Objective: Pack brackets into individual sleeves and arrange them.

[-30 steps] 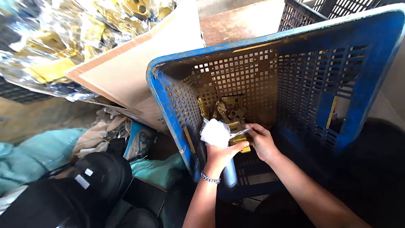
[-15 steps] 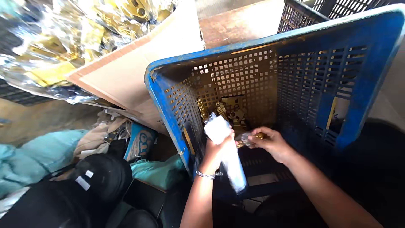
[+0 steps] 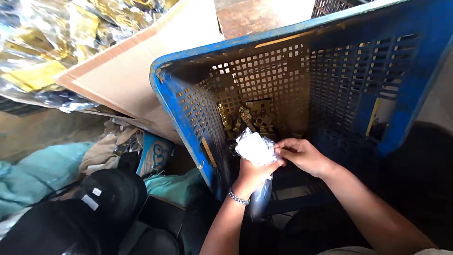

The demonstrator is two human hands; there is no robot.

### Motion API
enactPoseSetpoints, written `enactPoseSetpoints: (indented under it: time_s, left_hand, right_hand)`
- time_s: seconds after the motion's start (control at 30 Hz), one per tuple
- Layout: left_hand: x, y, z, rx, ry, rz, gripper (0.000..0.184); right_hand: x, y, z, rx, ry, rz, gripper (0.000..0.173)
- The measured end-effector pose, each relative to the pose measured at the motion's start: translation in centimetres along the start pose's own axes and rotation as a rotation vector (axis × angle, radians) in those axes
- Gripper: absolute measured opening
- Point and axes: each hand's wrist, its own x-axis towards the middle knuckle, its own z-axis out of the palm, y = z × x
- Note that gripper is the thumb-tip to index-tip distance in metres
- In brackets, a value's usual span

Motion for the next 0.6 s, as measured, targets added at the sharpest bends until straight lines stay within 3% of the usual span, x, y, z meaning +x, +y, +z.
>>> enactPoseSetpoints:
  time_s: [0.07,0.13,0.2,0.33,0.4,0.47,0.53,0.6]
  left_hand:
    - [0.0,1.9,0.1,-0.229,-0.074,-0.243,0.056]
    - [0.4,2.4,0.0,-0.278,-0.072,-0.301,0.047]
    - [0.9,1.8,-0.4,-0.24,0.002,-0.264,0.049]
    - [1.3,1.2,-0.3,-0.209,0.125,-0.197,0.029]
    - [0.9,0.8,-0.3,-0.1,0.108,-0.149,0.05]
    - [0.5,0.1,-0.4,0.06,0.052,-0.072,0.07]
    - [0.4,-0.9,-0.5,0.258,0.042,0.088,0.066]
    - [0.7,-1.0,-0.9,0.324,0.078,0.146,0.056]
  right_hand:
    - [-0.5,0.4,0.2,0.083,0.066,0.027,0.01]
    - [-0.8,0.7,0.1,0.172,0.116,0.038,0.008]
    - [-1.1,1.0,-0.5,0.212,0.065,0.045,0.005]
    - [-1.0,1.2,-0.9,0.233,-0.009,0.1,0.015]
    - [-0.8,1.1,-0.7,0.231,-0.043,0.126,0.017]
    - [-0.7,1.1,-0.2,0.125,0.034,0.137,0.012]
    - [-0.7,1.6,0.1,0.045,0.101,0.143,0.017]
    - [-1.4,1.9,-0.1,0.068,-0.008,0.117,0.012]
